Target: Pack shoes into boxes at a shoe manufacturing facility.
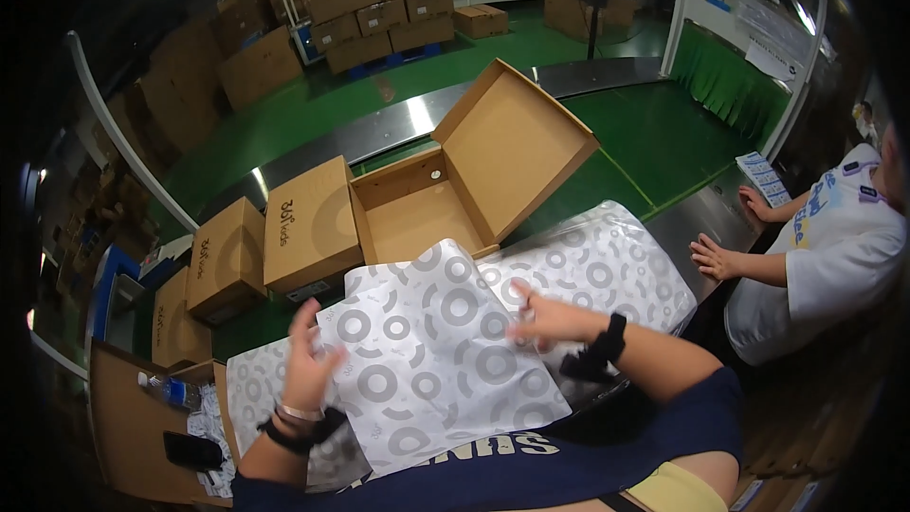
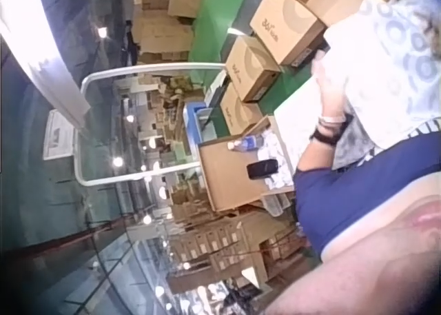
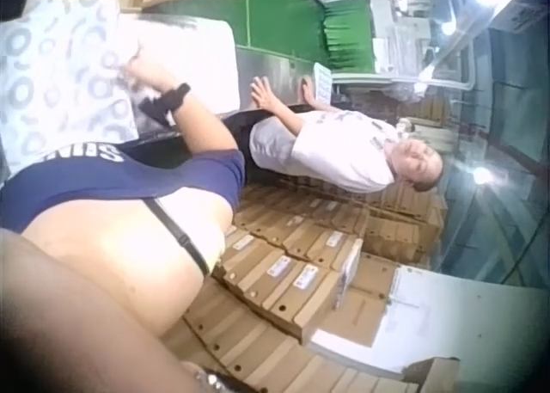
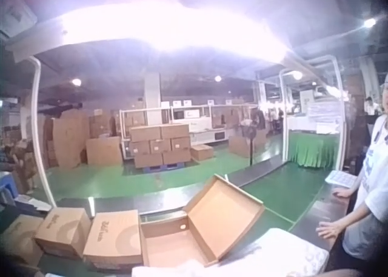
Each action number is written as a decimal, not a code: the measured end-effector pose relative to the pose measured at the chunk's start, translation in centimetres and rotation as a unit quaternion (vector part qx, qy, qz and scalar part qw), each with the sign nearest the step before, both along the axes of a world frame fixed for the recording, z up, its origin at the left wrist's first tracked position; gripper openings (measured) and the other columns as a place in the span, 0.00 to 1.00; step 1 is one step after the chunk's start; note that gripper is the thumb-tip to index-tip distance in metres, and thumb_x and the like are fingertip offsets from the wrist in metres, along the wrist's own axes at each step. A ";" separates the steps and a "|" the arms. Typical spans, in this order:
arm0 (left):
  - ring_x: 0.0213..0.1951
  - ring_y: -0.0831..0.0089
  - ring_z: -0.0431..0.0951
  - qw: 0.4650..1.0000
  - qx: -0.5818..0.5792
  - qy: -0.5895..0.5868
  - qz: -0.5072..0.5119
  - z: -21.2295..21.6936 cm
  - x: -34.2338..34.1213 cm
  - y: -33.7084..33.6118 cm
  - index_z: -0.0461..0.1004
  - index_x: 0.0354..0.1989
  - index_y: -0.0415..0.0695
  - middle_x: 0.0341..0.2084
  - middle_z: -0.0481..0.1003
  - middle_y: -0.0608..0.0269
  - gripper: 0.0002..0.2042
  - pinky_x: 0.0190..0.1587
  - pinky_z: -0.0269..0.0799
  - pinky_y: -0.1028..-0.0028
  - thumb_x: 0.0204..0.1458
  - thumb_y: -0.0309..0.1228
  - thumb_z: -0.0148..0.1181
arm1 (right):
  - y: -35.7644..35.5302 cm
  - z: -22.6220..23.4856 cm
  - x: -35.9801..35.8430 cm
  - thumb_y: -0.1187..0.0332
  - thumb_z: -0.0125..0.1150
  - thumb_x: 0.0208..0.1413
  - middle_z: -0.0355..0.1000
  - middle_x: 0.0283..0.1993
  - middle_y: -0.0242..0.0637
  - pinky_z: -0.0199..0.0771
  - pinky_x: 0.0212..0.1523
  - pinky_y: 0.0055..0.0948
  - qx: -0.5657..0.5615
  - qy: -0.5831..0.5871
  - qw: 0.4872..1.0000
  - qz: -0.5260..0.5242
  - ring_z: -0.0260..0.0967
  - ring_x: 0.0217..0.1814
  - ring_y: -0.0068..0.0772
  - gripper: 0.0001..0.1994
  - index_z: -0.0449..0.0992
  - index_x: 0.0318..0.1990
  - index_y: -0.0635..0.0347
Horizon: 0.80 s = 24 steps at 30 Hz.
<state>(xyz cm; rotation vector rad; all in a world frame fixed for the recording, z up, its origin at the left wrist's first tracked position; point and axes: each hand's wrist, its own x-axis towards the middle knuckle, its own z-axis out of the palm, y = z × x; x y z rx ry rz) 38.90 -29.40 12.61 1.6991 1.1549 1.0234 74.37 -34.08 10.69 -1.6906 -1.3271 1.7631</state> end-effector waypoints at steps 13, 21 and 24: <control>0.50 0.63 0.64 0.959 -0.210 -0.119 -0.150 3.7 5.4 12.4 0.43 0.61 0.44 0.53 0.56 0.50 0.36 0.48 0.66 0.69 0.40 0.25 0.51 | 10.1 3.6 -2.0 0.73 0.60 0.41 0.70 0.40 0.36 0.70 0.41 0.25 0.200 0.237 0.949 -0.049 0.69 0.38 0.24 0.23 0.63 0.48 0.66; 0.41 0.52 0.72 0.872 0.153 0.424 0.191 -5.6 -0.9 22.1 0.67 0.47 0.40 0.38 0.71 0.45 0.22 0.45 0.67 0.61 0.41 0.34 0.59 | 14.5 -2.6 -7.4 0.62 0.62 0.42 0.61 0.51 0.56 0.61 0.52 0.38 0.476 -0.310 0.822 0.049 0.61 0.52 0.47 0.33 0.56 0.56 0.65; 0.35 0.53 0.74 0.865 0.087 0.398 0.293 -2.8 -8.1 19.3 0.75 0.34 0.42 0.28 0.74 0.48 0.14 0.38 0.69 0.63 0.46 0.37 0.47 | 9.7 -2.6 -6.4 0.62 0.62 0.41 0.58 0.54 0.55 0.57 0.56 0.37 0.517 -0.284 0.790 0.166 0.57 0.55 0.50 0.32 0.59 0.55 0.64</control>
